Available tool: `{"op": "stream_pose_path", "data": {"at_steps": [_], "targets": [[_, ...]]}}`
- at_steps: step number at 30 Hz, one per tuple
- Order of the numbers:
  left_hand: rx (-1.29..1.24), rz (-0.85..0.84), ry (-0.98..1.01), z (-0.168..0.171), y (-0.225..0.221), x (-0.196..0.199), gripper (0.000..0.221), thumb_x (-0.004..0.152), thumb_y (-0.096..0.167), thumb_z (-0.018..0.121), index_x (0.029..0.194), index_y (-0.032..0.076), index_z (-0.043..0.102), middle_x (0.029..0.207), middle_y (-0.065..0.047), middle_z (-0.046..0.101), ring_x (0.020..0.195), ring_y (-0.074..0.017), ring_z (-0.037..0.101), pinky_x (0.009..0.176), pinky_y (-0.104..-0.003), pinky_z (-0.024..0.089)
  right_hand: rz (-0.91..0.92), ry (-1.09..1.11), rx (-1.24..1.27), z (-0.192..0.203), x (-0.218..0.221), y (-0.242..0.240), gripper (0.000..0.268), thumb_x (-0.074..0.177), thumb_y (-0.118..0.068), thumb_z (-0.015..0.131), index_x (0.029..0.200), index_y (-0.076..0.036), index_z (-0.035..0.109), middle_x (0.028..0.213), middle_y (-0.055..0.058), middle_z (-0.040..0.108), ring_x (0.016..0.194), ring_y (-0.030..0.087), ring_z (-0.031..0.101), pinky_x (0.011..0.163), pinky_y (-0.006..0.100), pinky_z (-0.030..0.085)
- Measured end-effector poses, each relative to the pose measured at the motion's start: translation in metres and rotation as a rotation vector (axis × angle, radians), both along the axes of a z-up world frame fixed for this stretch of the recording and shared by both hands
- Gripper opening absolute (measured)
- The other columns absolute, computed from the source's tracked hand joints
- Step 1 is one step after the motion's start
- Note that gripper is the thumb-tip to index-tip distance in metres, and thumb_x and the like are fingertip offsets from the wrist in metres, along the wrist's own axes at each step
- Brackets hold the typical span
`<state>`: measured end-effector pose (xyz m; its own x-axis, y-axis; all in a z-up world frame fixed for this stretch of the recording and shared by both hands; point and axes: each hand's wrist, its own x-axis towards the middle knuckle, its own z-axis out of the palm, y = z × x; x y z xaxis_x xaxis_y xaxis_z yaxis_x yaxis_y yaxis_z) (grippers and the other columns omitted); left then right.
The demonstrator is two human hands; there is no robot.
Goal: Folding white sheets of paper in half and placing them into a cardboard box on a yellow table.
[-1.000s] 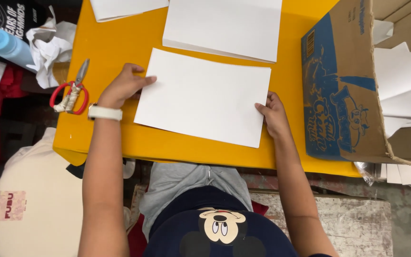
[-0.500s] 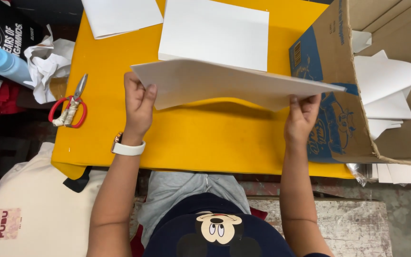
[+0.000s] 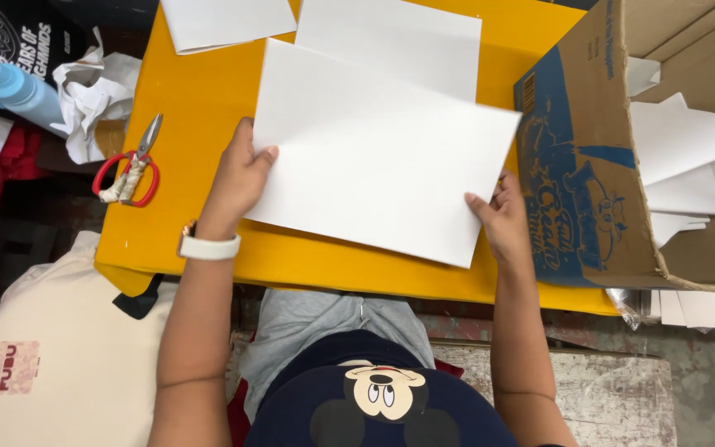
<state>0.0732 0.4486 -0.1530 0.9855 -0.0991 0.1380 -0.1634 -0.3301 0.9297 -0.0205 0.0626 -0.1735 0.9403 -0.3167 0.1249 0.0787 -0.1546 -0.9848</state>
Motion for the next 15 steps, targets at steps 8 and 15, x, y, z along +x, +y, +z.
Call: {"op": "stream_pose_path", "data": {"at_steps": [8,15], "targets": [[-0.252,-0.044,-0.004,-0.034,-0.012,0.000,0.028,0.103,0.004,0.053,0.131,0.004,0.052,0.115,-0.021,0.066,0.115,-0.0307,0.061,0.104,-0.055,0.044,-0.168,-0.113,-0.031,0.006,-0.006,0.032,0.051,0.097,0.008,0.064,0.144,0.004,0.044,0.125,0.023,0.061,0.115,0.029,0.057,0.099,0.046,0.052],[-0.616,-0.302,-0.230,-0.030,-0.024,-0.012,0.017,0.104,0.014,0.058,0.113,0.006,0.046,0.118,-0.018,0.065,0.118,-0.0246,0.065,0.103,-0.037,0.054,-0.064,-0.494,-0.071,-0.020,0.014,-0.014,0.061,0.108,0.010,0.055,0.158,-0.013,0.029,0.145,0.010,0.051,0.131,0.019,0.053,0.119,0.044,0.041]]}}
